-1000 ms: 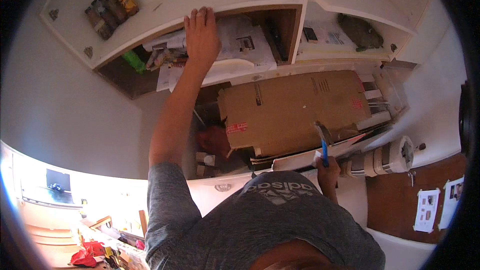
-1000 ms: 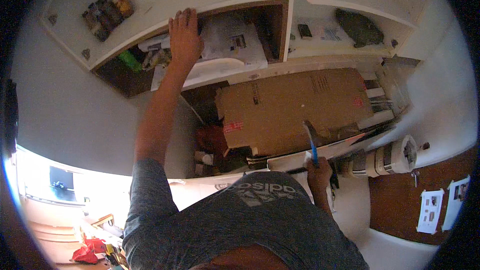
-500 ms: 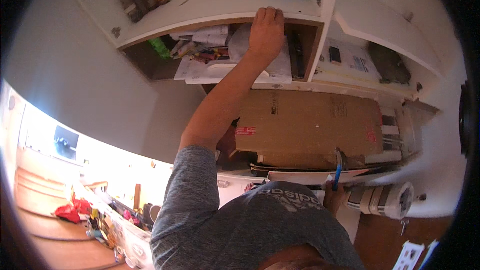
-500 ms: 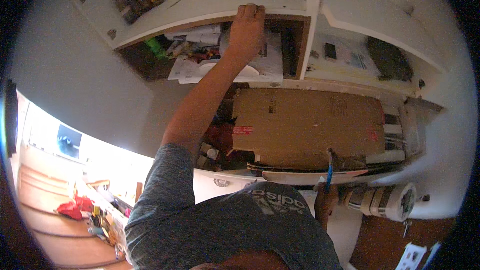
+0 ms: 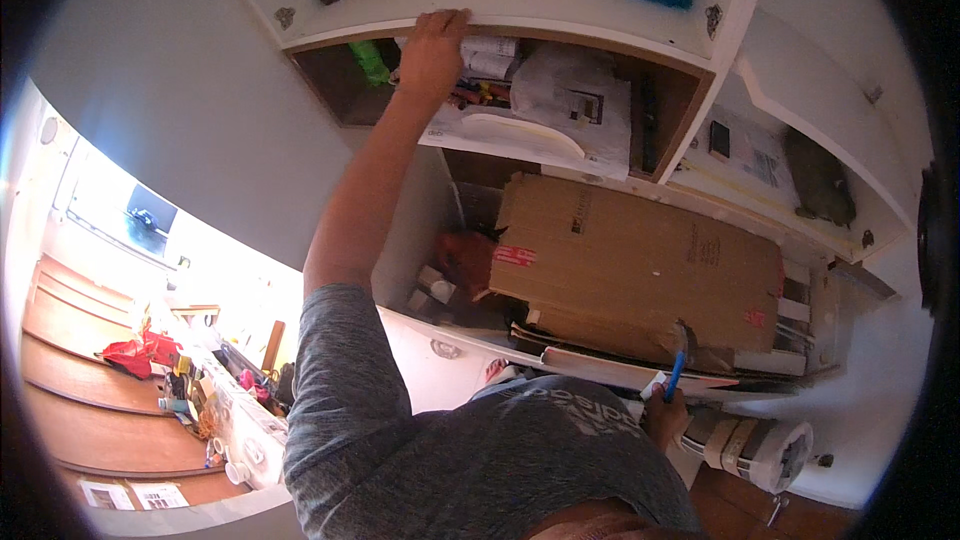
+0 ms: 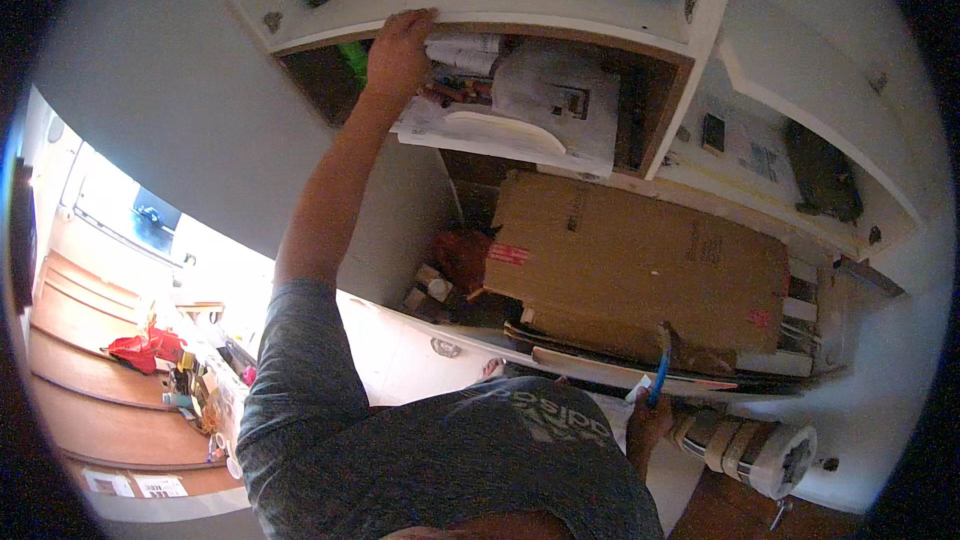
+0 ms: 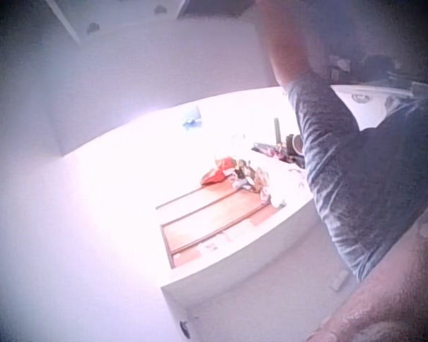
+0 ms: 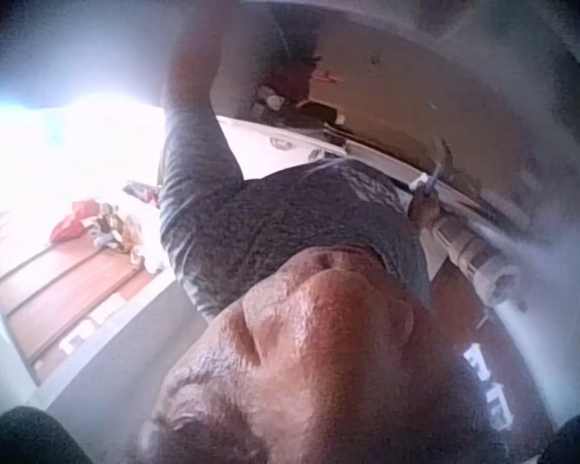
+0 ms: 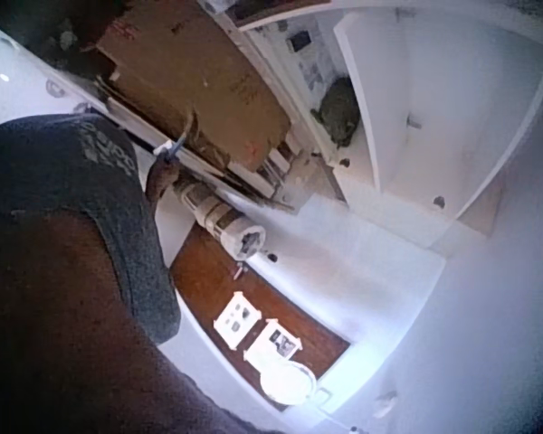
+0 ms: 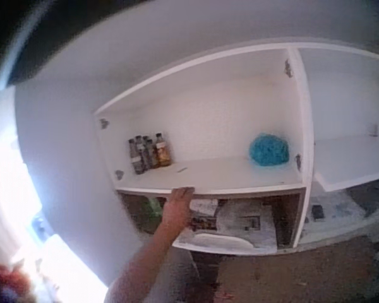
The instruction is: The person assembles a white wall cabinet by fitting a door panel and a trim strip. They use a hammer to secure the trim and adjust the door alignment. The person moves around the room to retrieve parts and tools during the process.
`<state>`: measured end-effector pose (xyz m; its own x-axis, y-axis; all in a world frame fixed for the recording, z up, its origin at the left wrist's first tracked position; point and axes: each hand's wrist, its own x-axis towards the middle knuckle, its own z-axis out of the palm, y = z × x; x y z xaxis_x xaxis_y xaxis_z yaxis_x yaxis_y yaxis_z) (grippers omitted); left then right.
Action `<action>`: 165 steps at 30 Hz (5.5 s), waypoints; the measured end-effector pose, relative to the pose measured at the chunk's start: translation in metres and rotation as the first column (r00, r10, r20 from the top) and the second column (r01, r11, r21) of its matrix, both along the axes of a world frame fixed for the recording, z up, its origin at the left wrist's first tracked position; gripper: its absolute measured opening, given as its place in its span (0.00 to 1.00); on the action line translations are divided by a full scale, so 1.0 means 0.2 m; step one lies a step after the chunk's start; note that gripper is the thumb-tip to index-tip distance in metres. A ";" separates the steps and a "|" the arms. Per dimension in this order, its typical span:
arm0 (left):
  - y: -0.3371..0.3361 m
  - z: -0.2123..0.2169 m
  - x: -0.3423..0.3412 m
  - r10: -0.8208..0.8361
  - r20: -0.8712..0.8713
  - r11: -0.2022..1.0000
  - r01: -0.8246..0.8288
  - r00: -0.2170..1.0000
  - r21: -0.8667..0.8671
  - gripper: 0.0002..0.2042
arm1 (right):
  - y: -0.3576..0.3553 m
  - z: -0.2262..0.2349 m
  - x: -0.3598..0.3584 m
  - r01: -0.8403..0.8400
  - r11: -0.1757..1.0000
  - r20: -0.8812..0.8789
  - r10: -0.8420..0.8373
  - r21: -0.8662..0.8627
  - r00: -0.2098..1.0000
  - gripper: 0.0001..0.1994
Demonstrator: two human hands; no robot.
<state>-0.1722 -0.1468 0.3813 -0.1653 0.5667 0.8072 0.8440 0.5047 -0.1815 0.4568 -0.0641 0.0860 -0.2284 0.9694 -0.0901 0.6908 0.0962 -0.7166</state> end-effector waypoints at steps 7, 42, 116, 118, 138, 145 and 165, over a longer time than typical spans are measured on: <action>-0.32 0.02 -0.29 0.117 0.078 0.993 -0.118 0.990 0.016 0.22 | -0.11 -0.01 -0.07 0.049 0.996 0.038 -0.052 0.074 0.998 0.15; -0.50 0.04 -0.82 -0.235 0.135 0.923 0.177 0.963 0.342 0.07 | -0.51 0.08 -0.24 0.029 0.999 0.188 -0.023 -0.027 0.982 0.12; 0.79 0.12 0.58 -0.512 0.030 0.838 0.507 0.858 -0.202 0.29 | -0.29 -0.35 0.14 0.122 0.990 0.081 -0.116 -0.069 0.990 0.17; 0.84 0.12 0.61 -0.499 0.052 0.840 0.497 0.865 -0.216 0.30 | -0.31 -0.22 0.07 0.117 0.990 0.011 -0.117 -0.081 0.993 0.14; 0.37 0.12 0.25 -0.313 0.070 0.892 0.318 0.947 -0.322 0.30 | -0.20 -0.24 0.01 -0.041 0.990 0.091 0.029 0.138 0.995 0.13; 0.14 0.10 0.04 -0.196 0.054 0.928 0.203 0.979 -0.313 0.31 | -0.15 0.07 -0.20 -0.053 0.985 0.020 0.050 0.162 0.999 0.14; -0.83 0.18 -0.89 0.336 0.075 0.893 -0.292 0.939 -0.343 0.27 | -0.26 -0.01 -0.22 -0.069 0.994 0.170 0.055 0.080 0.984 0.16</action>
